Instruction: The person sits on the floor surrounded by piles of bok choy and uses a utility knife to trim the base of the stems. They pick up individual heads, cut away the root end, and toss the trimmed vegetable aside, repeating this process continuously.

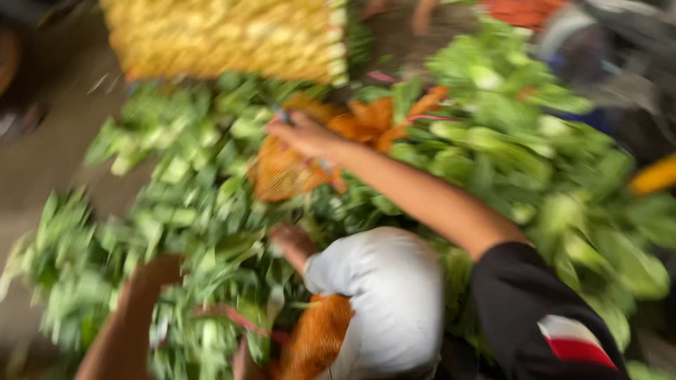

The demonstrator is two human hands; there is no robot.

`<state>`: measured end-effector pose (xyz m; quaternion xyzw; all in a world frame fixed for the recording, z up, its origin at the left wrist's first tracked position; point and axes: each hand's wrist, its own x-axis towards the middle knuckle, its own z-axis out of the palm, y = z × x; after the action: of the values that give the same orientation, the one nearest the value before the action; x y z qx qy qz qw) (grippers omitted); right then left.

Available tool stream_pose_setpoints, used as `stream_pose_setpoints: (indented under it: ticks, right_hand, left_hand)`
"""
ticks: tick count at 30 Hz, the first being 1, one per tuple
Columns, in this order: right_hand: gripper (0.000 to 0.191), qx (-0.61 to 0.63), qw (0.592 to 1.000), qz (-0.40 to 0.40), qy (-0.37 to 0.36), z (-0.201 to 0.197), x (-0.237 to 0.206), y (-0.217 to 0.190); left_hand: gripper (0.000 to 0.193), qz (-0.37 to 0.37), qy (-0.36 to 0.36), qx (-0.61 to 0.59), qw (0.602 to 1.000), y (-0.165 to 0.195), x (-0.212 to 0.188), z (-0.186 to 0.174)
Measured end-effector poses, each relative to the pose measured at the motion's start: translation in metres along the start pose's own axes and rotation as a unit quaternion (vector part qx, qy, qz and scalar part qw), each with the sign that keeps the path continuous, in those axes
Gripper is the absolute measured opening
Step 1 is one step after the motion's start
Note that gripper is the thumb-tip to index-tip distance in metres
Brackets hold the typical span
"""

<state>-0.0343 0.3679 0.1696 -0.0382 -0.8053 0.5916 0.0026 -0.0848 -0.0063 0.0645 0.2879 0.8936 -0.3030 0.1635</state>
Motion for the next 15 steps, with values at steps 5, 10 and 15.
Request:
stream_pose_setpoints:
  ticks: [5, 10, 15]
  right_hand:
    - [0.027, -0.034, 0.994, 0.036, -0.094, 0.037, 0.029, 0.016]
    - [0.029, -0.043, 0.998, -0.007, -0.043, 0.034, 0.049, 0.042]
    - [0.037, -0.097, 0.992, 0.069, 0.037, 0.035, 0.127, 0.075]
  left_hand:
    - [0.049, 0.045, 0.008, -0.086, 0.995, -0.037, -0.026, 0.059]
    - [0.051, 0.207, -0.073, -0.117, 0.969, 0.021, -0.038, 0.108]
    - [0.066, 0.314, -0.126, -0.271, 0.901, 0.061, -0.004, 0.137]
